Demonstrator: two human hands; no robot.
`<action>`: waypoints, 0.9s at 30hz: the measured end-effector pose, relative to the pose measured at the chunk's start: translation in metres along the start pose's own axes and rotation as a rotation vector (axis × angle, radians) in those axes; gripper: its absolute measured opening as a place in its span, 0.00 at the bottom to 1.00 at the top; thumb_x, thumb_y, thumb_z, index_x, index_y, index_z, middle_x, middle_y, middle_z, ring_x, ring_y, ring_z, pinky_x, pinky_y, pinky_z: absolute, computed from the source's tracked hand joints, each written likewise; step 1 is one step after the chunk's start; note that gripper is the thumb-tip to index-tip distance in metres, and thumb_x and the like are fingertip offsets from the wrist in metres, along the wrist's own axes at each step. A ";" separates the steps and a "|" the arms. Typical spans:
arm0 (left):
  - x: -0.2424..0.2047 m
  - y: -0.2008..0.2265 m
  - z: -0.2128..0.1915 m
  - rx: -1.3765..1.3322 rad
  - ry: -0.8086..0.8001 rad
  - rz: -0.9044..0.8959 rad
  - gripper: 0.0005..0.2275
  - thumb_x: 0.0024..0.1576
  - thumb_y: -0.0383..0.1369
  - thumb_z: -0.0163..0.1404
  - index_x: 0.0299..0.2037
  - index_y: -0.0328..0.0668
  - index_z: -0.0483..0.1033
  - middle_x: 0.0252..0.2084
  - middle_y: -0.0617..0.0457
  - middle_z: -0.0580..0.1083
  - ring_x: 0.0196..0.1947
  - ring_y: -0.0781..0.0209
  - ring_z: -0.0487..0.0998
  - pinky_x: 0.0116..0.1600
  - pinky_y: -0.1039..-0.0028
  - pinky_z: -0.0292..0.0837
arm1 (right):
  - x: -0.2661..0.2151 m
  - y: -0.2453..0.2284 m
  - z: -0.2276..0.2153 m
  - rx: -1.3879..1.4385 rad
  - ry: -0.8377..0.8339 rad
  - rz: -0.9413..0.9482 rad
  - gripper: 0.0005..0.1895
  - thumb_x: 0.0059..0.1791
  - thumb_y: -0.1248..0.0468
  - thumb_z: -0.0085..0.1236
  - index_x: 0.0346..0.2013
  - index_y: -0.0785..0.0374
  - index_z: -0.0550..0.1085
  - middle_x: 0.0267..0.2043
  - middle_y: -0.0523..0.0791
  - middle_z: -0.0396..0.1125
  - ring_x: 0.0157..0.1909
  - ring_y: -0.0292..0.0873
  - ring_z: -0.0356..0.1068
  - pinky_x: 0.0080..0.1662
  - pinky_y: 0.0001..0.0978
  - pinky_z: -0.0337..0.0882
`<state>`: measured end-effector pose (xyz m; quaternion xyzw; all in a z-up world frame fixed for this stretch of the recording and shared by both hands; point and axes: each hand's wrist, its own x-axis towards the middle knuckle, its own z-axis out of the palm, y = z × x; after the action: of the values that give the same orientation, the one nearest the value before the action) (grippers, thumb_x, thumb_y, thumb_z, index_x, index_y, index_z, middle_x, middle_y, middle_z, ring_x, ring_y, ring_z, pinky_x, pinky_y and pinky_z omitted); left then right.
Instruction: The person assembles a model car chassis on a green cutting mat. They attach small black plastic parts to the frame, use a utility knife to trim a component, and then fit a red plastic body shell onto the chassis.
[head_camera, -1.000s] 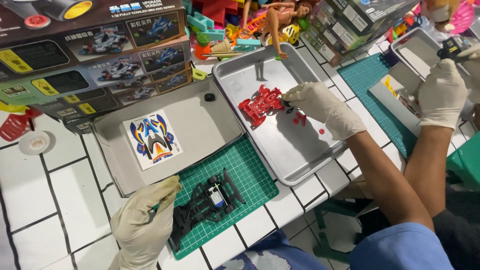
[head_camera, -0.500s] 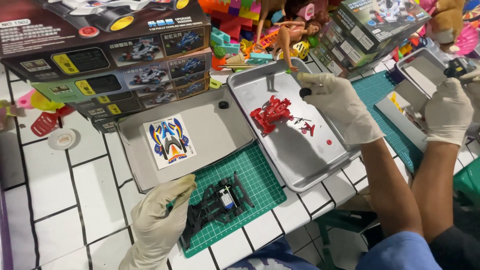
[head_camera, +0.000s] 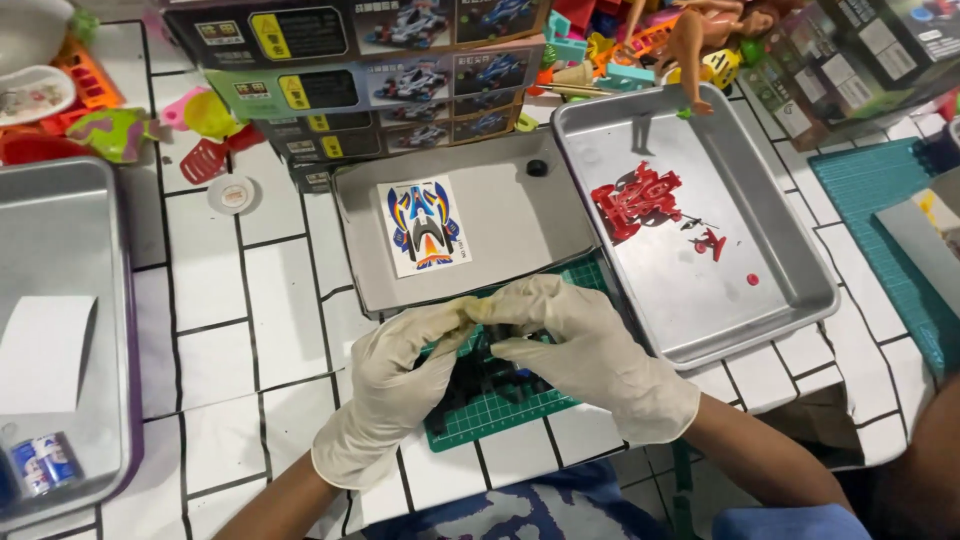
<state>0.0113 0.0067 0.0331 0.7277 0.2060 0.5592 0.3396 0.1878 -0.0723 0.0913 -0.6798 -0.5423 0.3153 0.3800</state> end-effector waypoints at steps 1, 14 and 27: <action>0.000 0.000 0.004 -0.081 0.099 -0.072 0.04 0.50 0.19 0.63 0.33 0.35 0.85 0.30 0.46 0.83 0.28 0.52 0.85 0.37 0.71 0.79 | 0.002 0.003 0.008 0.115 0.042 -0.031 0.19 0.37 0.76 0.73 0.42 0.63 0.84 0.42 0.51 0.76 0.38 0.44 0.81 0.41 0.29 0.83; 0.000 -0.004 0.001 -0.136 0.019 -0.132 0.05 0.51 0.20 0.63 0.35 0.35 0.85 0.34 0.47 0.83 0.32 0.55 0.86 0.41 0.74 0.82 | 0.000 0.075 0.039 0.190 0.169 -0.377 0.18 0.37 0.71 0.77 0.40 0.66 0.84 0.38 0.48 0.79 0.33 0.40 0.80 0.37 0.26 0.81; -0.004 0.000 -0.005 -0.240 -0.107 -0.179 0.06 0.53 0.20 0.62 0.38 0.36 0.84 0.38 0.48 0.83 0.37 0.58 0.87 0.46 0.77 0.85 | 0.008 0.037 0.034 0.304 0.204 -0.456 0.17 0.35 0.73 0.78 0.37 0.69 0.84 0.28 0.45 0.77 0.26 0.35 0.73 0.32 0.22 0.77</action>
<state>0.0057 0.0049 0.0309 0.6895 0.1836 0.5076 0.4830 0.1793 -0.0630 0.0422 -0.5038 -0.5865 0.2295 0.5912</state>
